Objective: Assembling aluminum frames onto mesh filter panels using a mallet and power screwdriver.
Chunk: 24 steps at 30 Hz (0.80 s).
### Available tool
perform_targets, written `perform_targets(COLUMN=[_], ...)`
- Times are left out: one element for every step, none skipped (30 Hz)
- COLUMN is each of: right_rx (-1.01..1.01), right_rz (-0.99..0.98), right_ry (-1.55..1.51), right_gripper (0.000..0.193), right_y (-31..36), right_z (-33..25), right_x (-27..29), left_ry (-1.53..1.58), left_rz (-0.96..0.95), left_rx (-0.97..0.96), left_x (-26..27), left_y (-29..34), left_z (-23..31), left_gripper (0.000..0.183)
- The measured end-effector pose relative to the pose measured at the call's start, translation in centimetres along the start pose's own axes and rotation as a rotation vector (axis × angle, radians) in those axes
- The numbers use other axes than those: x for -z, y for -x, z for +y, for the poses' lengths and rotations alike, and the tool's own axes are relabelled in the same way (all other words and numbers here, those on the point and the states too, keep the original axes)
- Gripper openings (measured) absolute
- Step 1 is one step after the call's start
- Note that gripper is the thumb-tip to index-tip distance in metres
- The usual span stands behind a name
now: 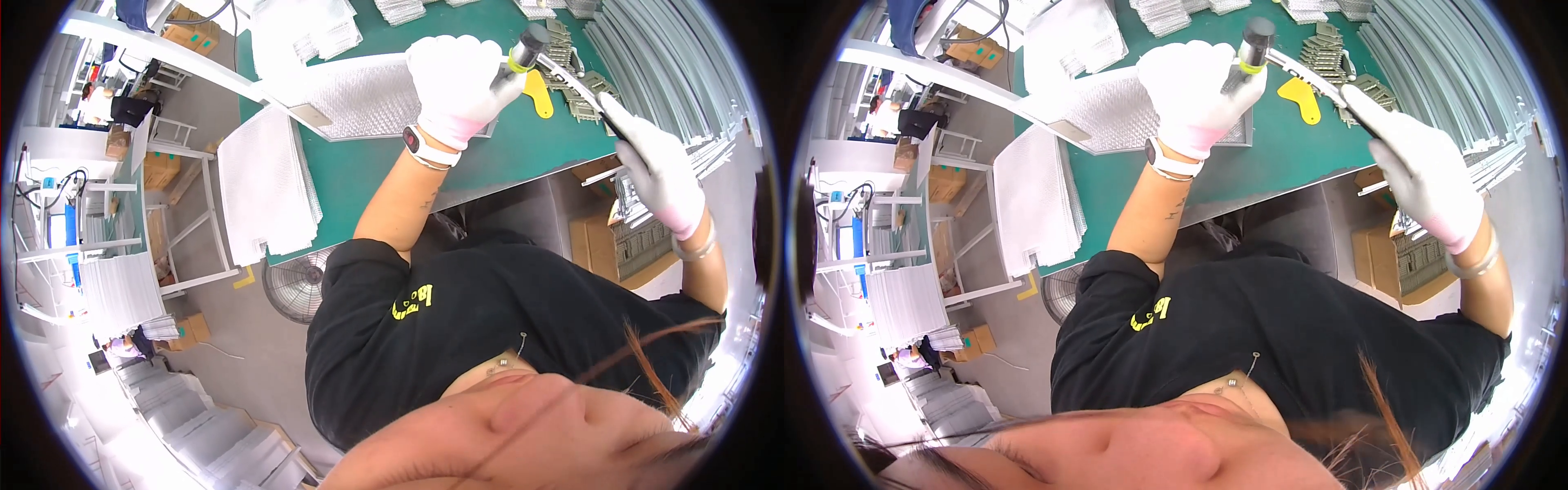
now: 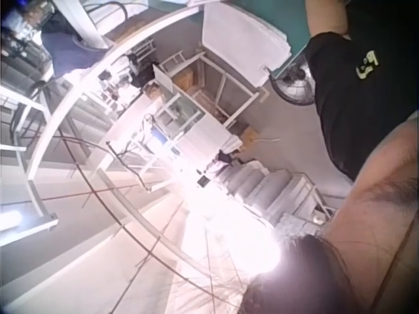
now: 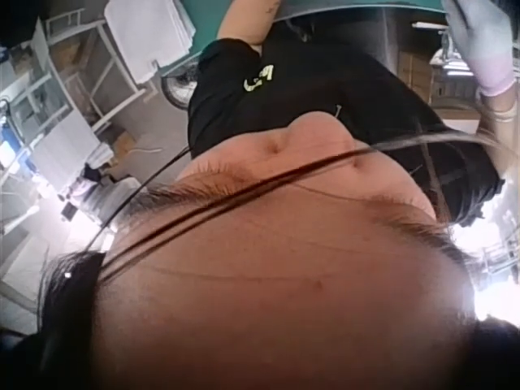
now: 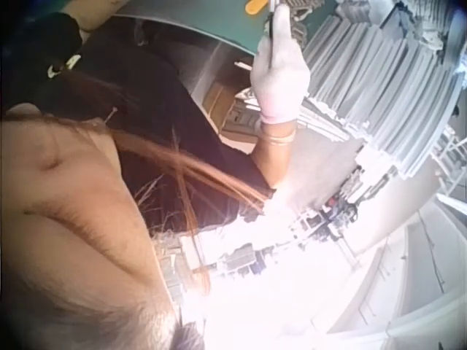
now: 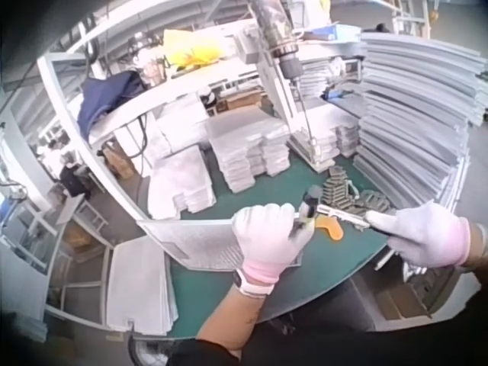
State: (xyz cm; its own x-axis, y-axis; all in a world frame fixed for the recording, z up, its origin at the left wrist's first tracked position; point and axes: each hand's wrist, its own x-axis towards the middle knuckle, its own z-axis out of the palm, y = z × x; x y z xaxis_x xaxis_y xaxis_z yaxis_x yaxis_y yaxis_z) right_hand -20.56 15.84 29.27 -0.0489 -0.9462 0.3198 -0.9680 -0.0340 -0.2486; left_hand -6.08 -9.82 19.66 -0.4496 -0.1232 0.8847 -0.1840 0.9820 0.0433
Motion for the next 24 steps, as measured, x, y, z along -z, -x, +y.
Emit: perform_targets(right_rx=[-0.066, -0.03, -0.034, -0.199, -0.365, -0.129, -0.13, -0.169, -0.205, -0.169, -0.169, -0.508, -0.845, -0.557, -0.27, -0.379, -0.484, -0.511, -0.432, -0.35, -0.132, -0.084, 0.035, 0.049], right_rz=[-0.087, 0.051, 0.051, 0.162, 0.274, 0.253, 0.253, 0.11, -0.034, 0.043, 0.042, -0.1, -0.248, -0.122, -0.004, -0.09, -0.177, -0.197, -0.08, 0.037, 0.398, 0.592, 0.694, 0.686], right_ry=[-0.06, -0.07, -0.064, -0.314, -0.567, 0.001, 0.001, -0.065, -0.131, -0.182, -0.178, -0.466, -0.752, -0.541, -0.327, -0.265, -0.199, -0.191, -0.077, 0.034, 0.183, 0.078, 0.018, -0.002], right_gripper=[0.047, 0.047, 0.047, 0.048, 0.05, 0.049, 0.049, 0.049, 0.05, 0.05, 0.05, 0.053, 0.055, 0.056, 0.057, 0.059, 0.061, 0.062, 0.063, 0.064, 0.065, 0.06, 0.052, 0.052], right_y=[-0.2, -0.3, 0.2, 1.2, 1.8, 1.3, 1.1, 0.8, 0.6, 0.6, 0.5, 0.3, 0.1, 1.8, 3.7, 3.9, 3.7, 2.9, 1.6, -0.4, -4.0, -8.4, -11.8, -14.4], right_z=[-0.2, -0.5, -0.4, -0.2, 0.0, 0.1, -0.1, -0.3, -0.4, 0.3, 0.3, 0.4, 0.6, 3.2, 6.0, 6.4, 6.8, 7.4, 8.5, 9.5, 9.2, 6.9, 4.5, -2.1], right_x=[0.2, 0.0, -0.5, -1.2, -1.8, -2.2, -2.4, -2.6, -2.9, -3.8, -4.5, -5.4, -6.7, -10.5, -14.9, -17.1, -18.5, -19.3, -19.5, -19.5, -17.4, -13.3, -8.5, -5.8], left_ry=[-0.002, -0.006, -0.011, -0.007, 0.021, 0.048, 0.048, 0.037, 0.024, 0.017, 0.004, -0.014, -0.019, -0.021, -0.024, -0.023, -0.001, 0.018, 0.016, -0.024, -0.068, -0.073, -0.089, -0.083], left_rz=[-0.001, 0.071, 0.143, 0.147, 0.087, 0.028, 0.028, 0.04, 0.053, 0.051, 0.016, -0.019, -0.017, 0.047, 0.108, 0.108, 0.079, 0.049, 0.054, 0.077, 0.095, 0.128, 0.125, 0.111], left_rx=[0.002, -0.022, -0.045, -0.045, -0.031, -0.016, -0.016, -0.005, 0.006, 0.008, 0.009, 0.009, 0.011, 0.0, -0.011, -0.012, 0.017, 0.046, 0.046, 0.058, 0.073, 0.081, 0.088, 0.098], left_x=[-0.1, -0.4, -0.6, -0.6, -0.5, -0.5, -0.5, -0.5, -0.4, 0.0, 0.3, 0.5, 0.4, 0.0, -0.3, -0.1, 0.4, 0.8, 0.8, 0.7, 0.8, 1.2, 1.6, 2.0], left_y=[0.2, 0.2, 0.2, 0.3, 0.3, 0.3, 0.3, 0.4, 0.4, 0.4, 0.4, 0.4, 0.5, 0.2, -0.1, -0.1, -0.1, 0.0, 0.1, 0.2, 0.5, 1.0, 1.1, 1.3], left_z=[-0.1, -0.2, -0.2, -0.2, -0.3, -0.3, -0.1, -0.1, -0.1, -0.1, 0.0, 0.0, 0.0, 0.3, 0.6, 0.9, 1.3, 1.7, 2.0, 2.4, 2.7, 2.6, 2.5, 2.2], left_gripper=[0.029, 0.03, 0.03, 0.03, 0.031, 0.032, 0.032, 0.032, 0.032, 0.032, 0.032, 0.032, 0.032, 0.032, 0.034, 0.034, 0.034, 0.034, 0.034, 0.034, 0.033, 0.032, 0.032, 0.031])
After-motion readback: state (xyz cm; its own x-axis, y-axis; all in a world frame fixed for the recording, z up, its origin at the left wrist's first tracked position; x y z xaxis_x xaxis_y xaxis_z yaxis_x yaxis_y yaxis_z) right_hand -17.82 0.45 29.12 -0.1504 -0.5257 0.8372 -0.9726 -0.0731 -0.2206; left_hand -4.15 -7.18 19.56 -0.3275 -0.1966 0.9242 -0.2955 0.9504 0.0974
